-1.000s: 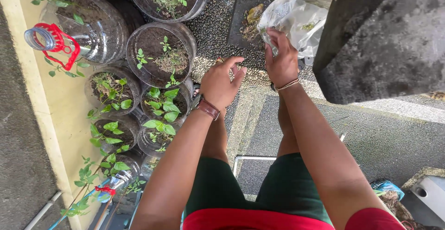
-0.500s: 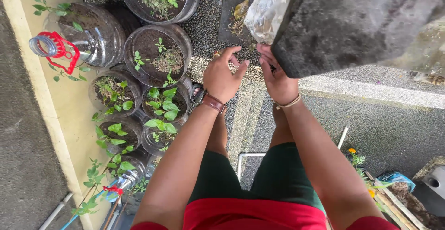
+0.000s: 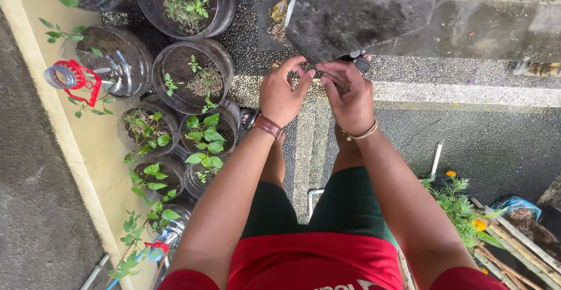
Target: Planting seeds from a plastic bag into various small pots and removing debris
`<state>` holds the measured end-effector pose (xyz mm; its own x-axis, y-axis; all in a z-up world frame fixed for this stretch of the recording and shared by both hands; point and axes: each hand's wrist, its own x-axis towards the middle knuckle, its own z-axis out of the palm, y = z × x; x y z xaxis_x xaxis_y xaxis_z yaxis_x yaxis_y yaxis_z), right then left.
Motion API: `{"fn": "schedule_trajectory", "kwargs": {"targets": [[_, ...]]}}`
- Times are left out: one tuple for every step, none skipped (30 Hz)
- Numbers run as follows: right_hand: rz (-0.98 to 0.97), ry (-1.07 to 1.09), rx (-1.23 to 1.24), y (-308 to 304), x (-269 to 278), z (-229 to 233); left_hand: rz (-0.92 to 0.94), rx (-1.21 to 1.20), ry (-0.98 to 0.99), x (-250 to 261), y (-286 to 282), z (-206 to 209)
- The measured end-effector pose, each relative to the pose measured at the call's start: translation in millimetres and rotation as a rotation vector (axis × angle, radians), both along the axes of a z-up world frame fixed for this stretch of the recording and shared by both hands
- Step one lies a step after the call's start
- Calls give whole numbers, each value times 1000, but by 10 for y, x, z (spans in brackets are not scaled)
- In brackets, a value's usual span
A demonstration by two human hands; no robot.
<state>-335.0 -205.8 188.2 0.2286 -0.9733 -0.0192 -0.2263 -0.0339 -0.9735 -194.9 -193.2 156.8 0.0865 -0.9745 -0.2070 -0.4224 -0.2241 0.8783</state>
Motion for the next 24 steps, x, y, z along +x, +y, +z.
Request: {"fn": "schedule_trajectory", "kwargs": {"targets": [[-6,0,-1,9,2,56,-6,-1,0,-8,5,20],[-12,17,-22,17,8,115,-13,5,18,-12,9,44],[-13,32,-42,23,23,179,-16,11,33,-7,16,75],[-16,30,-42,60,15,210,-19,11,31,-11,33,179],[-30,19,-28,82,11,241,-17,19,60,-12,34,285],[-45,8,-13,103,7,276,-15,27,89,-13,36,395],[-45,5,-16,120,8,339,-16,24,86,-5,51,450],[-47,-10,-12,139,7,403,-18,27,104,2,68,507],[-48,-23,-9,153,-1,470,-20,29,125,1,82,564],[-48,-24,-13,156,-11,492,-20,25,124,3,78,621],[-47,-50,8,176,-24,522,-22,23,133,2,89,684],[-46,-75,28,198,-38,555,-24,21,141,0,104,750],[-49,-75,20,205,-37,629,-28,13,141,0,111,786],[-44,-78,15,215,-35,705,-32,12,139,0,120,823],[-39,-81,14,238,-31,785,-35,15,136,1,145,865],[-41,-81,10,220,-27,855,-38,10,135,7,126,915],[-30,-67,-17,228,-30,935,-45,2,140,6,138,975],[-19,-53,-44,240,-31,1018,-51,-7,146,5,152,1036],[-22,-54,-62,252,-32,1083,-56,-25,144,18,151,1133],[-28,-62,-55,265,-31,1149,-81,-45,134,32,152,1230],[-35,-66,-34,326,-40,1231,-106,-51,127,35,203,1341],[-39,-65,-38,313,-57,1302,-110,-55,129,55,182,1404],[-33,-99,-29,341,-63,1374,-143,-89,115,87,205,1471],[-28,-133,-20,373,-66,1445,-175,-122,101,121,232,1536]]}}
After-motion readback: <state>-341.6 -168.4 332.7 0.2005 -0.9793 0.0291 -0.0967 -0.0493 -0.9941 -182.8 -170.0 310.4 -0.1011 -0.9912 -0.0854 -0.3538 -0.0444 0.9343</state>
